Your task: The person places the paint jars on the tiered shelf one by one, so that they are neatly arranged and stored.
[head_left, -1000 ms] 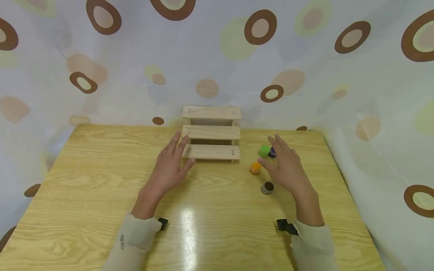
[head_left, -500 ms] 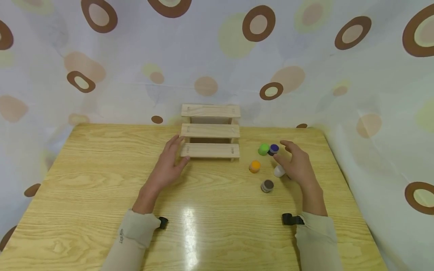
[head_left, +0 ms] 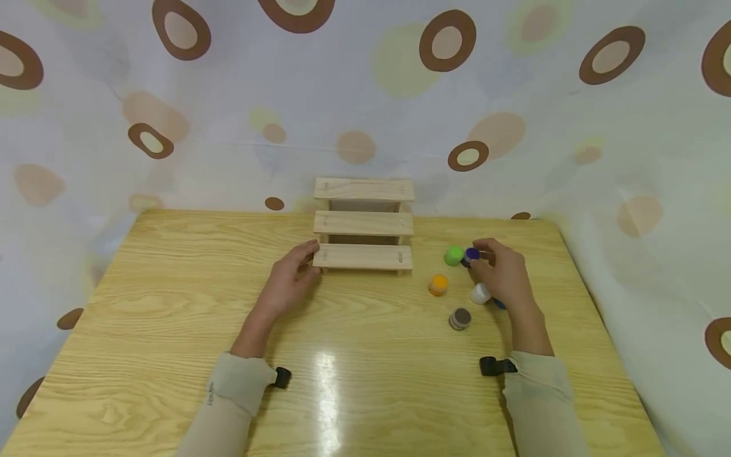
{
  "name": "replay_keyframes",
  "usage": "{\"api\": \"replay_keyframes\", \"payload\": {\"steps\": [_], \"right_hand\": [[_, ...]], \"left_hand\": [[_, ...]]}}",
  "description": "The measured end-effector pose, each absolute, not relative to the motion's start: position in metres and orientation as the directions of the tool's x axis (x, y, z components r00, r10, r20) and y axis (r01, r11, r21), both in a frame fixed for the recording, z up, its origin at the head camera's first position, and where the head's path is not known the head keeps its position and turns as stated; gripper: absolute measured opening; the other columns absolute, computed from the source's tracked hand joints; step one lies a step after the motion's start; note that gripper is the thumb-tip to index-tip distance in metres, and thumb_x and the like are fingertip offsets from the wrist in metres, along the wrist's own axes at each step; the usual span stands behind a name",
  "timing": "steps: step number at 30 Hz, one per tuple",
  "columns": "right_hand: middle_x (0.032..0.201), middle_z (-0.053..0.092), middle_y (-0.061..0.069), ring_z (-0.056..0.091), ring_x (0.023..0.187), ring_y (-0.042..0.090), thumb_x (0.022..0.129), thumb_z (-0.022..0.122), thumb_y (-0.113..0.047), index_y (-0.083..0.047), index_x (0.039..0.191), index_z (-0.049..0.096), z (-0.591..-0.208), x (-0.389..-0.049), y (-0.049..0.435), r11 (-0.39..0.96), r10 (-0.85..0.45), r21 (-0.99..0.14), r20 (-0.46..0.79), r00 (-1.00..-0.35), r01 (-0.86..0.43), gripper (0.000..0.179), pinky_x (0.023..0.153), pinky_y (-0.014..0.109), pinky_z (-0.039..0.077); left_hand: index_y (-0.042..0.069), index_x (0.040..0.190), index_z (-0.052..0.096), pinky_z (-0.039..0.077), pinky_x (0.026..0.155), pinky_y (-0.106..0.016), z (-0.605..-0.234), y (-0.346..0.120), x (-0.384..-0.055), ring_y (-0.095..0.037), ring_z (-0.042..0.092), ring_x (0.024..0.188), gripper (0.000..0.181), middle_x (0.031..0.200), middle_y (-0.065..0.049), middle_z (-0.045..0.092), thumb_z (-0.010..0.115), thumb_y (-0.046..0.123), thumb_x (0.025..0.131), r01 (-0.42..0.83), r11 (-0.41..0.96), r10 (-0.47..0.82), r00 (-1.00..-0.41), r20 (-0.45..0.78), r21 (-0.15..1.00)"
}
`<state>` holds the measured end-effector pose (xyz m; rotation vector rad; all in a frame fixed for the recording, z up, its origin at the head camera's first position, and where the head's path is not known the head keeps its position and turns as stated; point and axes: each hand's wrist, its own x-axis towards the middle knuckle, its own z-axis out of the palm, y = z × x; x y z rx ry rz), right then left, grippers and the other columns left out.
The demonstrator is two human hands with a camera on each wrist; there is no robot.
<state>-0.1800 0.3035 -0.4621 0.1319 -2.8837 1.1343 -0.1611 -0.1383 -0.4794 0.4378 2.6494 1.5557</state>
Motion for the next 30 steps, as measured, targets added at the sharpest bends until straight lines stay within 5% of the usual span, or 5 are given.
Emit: {"api": "replay_keyframes", "payload": {"steps": [16, 30], "right_hand": [[0.127, 0.07, 0.03, 0.067, 0.117, 0.049, 0.1, 0.074, -0.007, 0.003, 0.137, 0.064, -0.467, -0.18, 0.305, 0.722, -0.021, -0.686, 0.108, -0.994, -0.09, 0.04, 0.101, 0.064, 0.056], [0.118, 0.076, 0.019, 0.072, 0.109, 0.038, 0.099, 0.078, -0.02, -0.001, 0.13, 0.07, -0.435, -0.172, 0.288, 0.741, 0.043, -0.654, 0.276, -0.96, -0.155, 0.037, 0.096, 0.054, 0.059]], "left_hand": [[0.0, 0.155, 0.05, 0.051, 0.113, -0.032, -0.485, -0.138, -0.167, -0.033, 0.05, 0.146, 0.053, 0.164, -0.016, 0.043, 0.065, 0.001, 0.105, 0.112, 0.342, 0.183, -0.982, 0.051, 0.933], [-0.001, 0.154, 0.05, 0.053, 0.107, -0.022, -0.486, -0.14, -0.169, -0.033, 0.05, 0.146, 0.053, 0.163, -0.017, 0.044, 0.065, -0.003, 0.104, 0.05, 0.229, 0.168, -0.986, 0.011, 0.972]]}}
